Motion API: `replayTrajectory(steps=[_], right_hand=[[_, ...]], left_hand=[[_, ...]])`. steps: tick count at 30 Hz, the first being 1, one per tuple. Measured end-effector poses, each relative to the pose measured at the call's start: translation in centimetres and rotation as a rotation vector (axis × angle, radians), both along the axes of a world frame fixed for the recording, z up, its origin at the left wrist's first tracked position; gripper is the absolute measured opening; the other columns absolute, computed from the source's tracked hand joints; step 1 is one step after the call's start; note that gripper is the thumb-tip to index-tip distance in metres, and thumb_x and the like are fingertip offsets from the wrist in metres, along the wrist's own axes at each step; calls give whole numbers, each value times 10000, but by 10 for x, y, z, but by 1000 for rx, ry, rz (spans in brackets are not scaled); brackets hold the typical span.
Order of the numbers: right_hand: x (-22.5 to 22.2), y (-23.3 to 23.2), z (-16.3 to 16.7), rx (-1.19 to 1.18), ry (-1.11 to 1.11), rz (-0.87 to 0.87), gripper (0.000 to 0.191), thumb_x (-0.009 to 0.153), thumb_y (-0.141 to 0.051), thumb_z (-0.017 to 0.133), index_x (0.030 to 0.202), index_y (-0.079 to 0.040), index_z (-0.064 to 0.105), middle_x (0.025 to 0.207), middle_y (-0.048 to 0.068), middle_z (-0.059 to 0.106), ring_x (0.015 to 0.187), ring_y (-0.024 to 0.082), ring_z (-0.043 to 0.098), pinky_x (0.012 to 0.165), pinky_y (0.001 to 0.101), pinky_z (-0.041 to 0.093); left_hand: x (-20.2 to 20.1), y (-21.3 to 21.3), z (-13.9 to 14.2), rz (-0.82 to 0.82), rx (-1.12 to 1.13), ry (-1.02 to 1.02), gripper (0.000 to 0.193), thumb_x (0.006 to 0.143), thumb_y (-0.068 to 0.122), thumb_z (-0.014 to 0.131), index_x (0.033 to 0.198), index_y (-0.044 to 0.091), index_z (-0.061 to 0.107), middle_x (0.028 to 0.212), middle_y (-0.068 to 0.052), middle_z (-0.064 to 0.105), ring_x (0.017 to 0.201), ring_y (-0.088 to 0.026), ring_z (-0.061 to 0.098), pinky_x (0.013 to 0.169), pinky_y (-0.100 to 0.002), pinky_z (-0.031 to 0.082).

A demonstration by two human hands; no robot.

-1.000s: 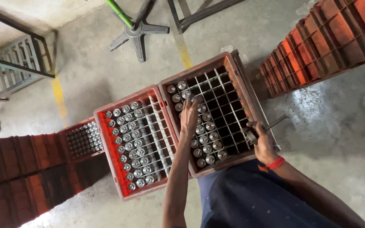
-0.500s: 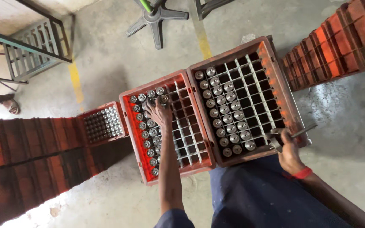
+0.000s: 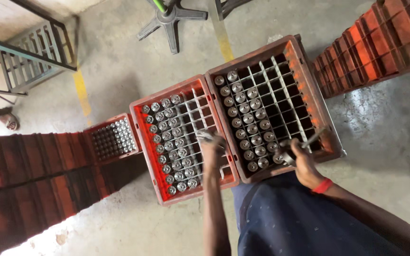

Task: The person transfers small metal caps from one red crate to another using a metal rod. They repeatedly pick up caps and place them into the receiving crate, then move the crates to a metal table.

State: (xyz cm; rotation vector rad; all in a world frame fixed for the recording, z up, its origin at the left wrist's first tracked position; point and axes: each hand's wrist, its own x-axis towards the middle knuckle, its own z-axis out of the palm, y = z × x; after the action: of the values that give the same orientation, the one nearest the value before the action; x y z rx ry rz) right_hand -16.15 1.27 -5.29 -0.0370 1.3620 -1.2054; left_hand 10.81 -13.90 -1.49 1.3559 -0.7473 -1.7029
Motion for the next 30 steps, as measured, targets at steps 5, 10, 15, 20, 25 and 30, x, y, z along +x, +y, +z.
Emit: replayTrajectory(steps=[5,10,15,20,25,30], right_hand=[[27,-38,24,-156,36,3,343,1082,-381,553,1091,-63,681,1019,27,681,919,121,654,794,309,540],[26,-43,46,-315,-62,113,354,1067,-387,518,1047,-49,621,903,58,667,805,153,671,738,329,567],[1,-26,39,-560,40,439,374,1125,-374,473,1081,-40,634,898,51,650,856,137,651,813,306,553],[-27,-38,10,-267,-16,103,352,1102,-365,498,1040,-51,645,889,46,685,812,152,664,740,315,544],[-82,-52,-2,-168,63,-226,350,1101,-431,485,1083,-129,662,961,7,695,885,115,648,781,295,534],[-99,-26,-11,-209,86,-192,415,1128,-452,432,1058,-117,667,940,61,717,885,155,665,819,312,522]], left_hand=[[-75,90,5,-288,-264,-509,327,832,62,756,1147,22,676,887,-100,773,707,-169,729,598,-332,589],[-101,123,4,-478,-305,-552,340,775,138,832,1071,22,713,965,-170,776,874,-291,753,763,-420,583],[-117,120,0,-629,-281,-494,546,745,243,822,1224,25,675,984,-204,759,925,-314,739,809,-420,573],[-126,97,-3,-783,-75,-378,535,772,326,851,1191,19,722,1035,-202,787,937,-275,765,832,-393,582],[-135,-3,-31,-796,-552,-1002,415,952,415,694,1286,170,713,1342,-203,665,856,-418,721,696,-505,579],[-141,-101,-51,-406,-773,-1071,589,915,227,646,1480,100,538,1408,-265,539,986,-483,684,716,-525,573]])
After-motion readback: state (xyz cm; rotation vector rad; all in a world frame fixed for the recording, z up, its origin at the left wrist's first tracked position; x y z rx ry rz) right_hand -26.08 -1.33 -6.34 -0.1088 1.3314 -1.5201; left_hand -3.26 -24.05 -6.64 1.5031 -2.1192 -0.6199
